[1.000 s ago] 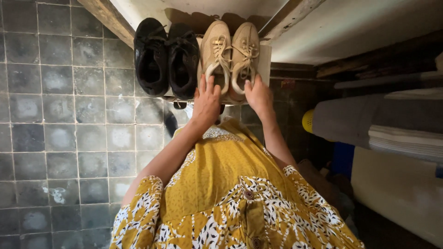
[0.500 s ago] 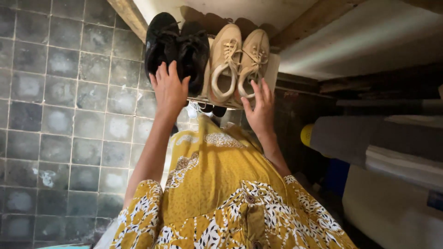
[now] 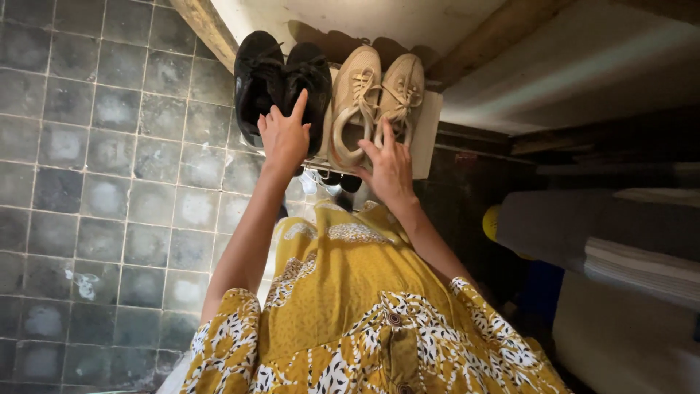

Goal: Organizing shoes by placing them onto a shoe rack

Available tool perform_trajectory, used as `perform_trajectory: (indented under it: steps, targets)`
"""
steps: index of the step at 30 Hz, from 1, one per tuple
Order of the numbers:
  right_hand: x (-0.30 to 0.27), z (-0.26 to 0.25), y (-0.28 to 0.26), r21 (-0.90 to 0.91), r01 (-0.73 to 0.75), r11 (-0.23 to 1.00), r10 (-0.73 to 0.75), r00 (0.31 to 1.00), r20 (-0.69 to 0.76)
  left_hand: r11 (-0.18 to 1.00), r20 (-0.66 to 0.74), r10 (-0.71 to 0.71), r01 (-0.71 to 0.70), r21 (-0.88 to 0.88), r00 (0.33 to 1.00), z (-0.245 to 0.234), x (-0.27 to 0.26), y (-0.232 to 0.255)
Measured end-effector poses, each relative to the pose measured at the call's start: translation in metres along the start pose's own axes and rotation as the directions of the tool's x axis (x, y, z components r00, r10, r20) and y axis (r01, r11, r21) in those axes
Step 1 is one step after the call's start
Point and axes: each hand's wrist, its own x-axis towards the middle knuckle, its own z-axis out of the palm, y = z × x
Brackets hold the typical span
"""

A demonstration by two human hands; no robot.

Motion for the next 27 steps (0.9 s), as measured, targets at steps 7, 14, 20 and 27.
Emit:
perform_trajectory:
  steps: [7,14,20,27]
  targets:
    - [0.012,-0.003,0.003,0.037,0.042,0.998,-0.041,0.999,-0.021,0.997,-0.029,0.032,-0.034,-0.069,0.999,-0.008,-0.005,0.000]
    - [0.009,-0.017,0.012,0.068,0.031,0.997,-0.031,0.999,-0.008,0.983,-0.128,0.134,-0.148,-0.107,0.983,-0.004,-0.009,0.005]
    - [0.004,-0.021,0.022,0.062,0.005,0.998,-0.001,0.998,-0.066,0.963,-0.111,0.189,-0.207,-0.176,0.976,-0.012,-0.012,0.018]
    - [0.005,-0.008,0.023,0.027,-0.047,0.999,0.049,0.995,-0.089,0.970,-0.181,0.202,-0.222,-0.096,0.963,0.009,-0.011,0.017]
